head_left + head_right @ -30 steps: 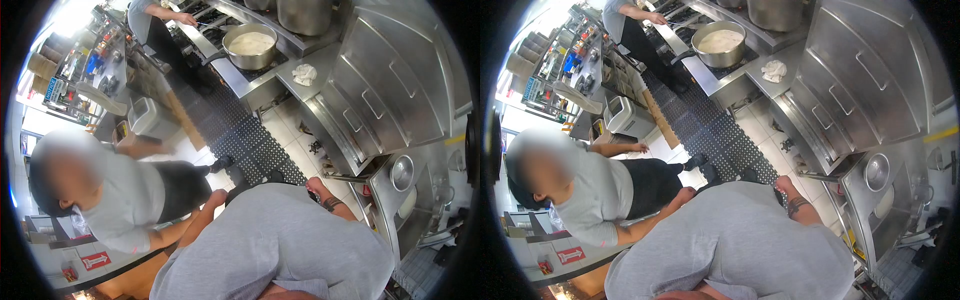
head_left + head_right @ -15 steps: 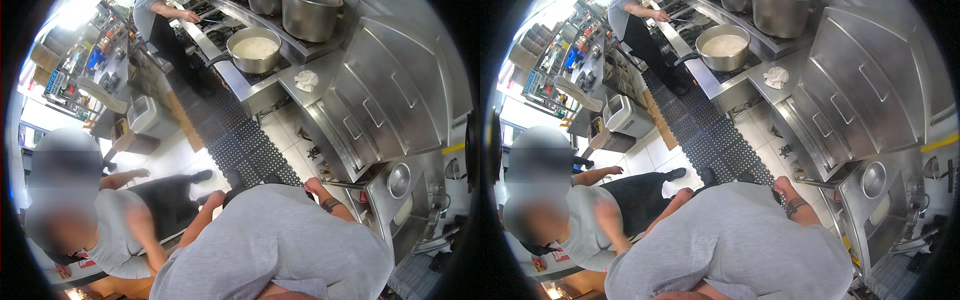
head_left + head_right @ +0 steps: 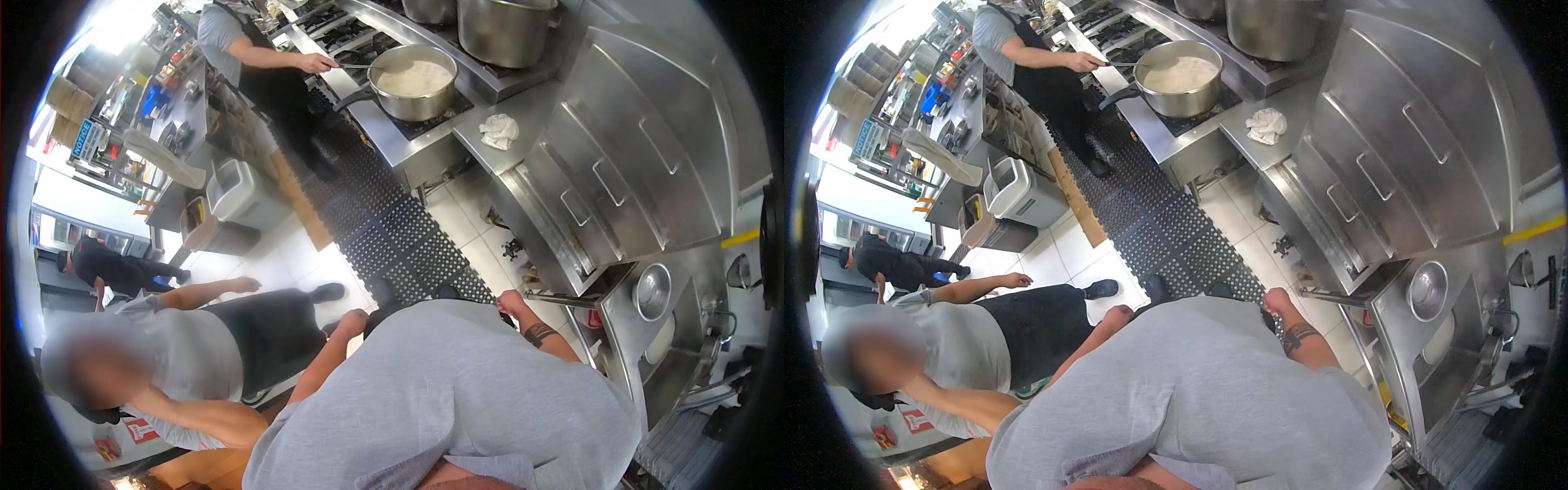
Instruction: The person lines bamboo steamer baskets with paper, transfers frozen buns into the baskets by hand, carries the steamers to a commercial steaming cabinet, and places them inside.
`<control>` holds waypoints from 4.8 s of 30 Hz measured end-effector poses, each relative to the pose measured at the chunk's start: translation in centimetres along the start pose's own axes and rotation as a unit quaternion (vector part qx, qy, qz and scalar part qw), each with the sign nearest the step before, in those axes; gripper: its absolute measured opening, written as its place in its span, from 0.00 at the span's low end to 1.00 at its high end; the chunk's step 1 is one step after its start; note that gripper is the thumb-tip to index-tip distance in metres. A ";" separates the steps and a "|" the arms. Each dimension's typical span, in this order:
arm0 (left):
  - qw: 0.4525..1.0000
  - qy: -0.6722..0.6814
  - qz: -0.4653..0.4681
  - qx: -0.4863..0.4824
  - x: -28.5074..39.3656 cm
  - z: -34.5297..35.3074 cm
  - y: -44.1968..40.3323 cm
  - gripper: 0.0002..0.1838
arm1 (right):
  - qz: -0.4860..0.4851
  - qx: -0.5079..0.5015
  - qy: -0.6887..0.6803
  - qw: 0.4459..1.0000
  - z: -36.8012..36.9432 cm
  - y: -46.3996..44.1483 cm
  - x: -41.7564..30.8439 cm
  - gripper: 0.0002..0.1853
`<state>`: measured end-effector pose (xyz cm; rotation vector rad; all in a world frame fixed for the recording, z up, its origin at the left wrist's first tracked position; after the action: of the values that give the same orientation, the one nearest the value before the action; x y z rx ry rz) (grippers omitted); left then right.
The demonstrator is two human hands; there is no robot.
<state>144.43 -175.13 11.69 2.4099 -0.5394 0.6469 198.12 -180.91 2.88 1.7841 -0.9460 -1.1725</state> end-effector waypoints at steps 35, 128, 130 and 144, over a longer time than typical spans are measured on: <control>1.000 -0.018 0.017 -0.002 0.2 0.7 1.1 0.14 | 0.029 -0.009 0.013 0.999 0.4 0.0 1.2 0.12; 0.977 0.147 -0.150 -0.024 22.3 58.0 37.1 0.12 | -0.138 -0.022 0.295 0.945 -4.2 18.4 22.6 0.07; 0.991 0.101 -0.087 -0.005 21.0 56.1 33.8 0.12 | -0.272 0.067 0.373 0.885 -4.3 19.3 22.8 0.08; 0.980 0.184 0.006 0.079 20.3 25.8 7.0 0.11 | -0.068 0.040 0.541 0.837 -13.4 12.8 36.0 0.09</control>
<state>165.45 -200.96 7.53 2.3500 -0.3570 1.1482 219.30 -215.30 5.04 2.1551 -0.1731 -0.0447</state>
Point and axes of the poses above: each hand's wrist, its own y-axis away from the middle knuckle, its own z-axis out of the palm, x = y × z, the point moved 5 cm from there along -y, towards the middle knuckle, and after that the axes turned 11 degrees about z, right-handed, at the moved point
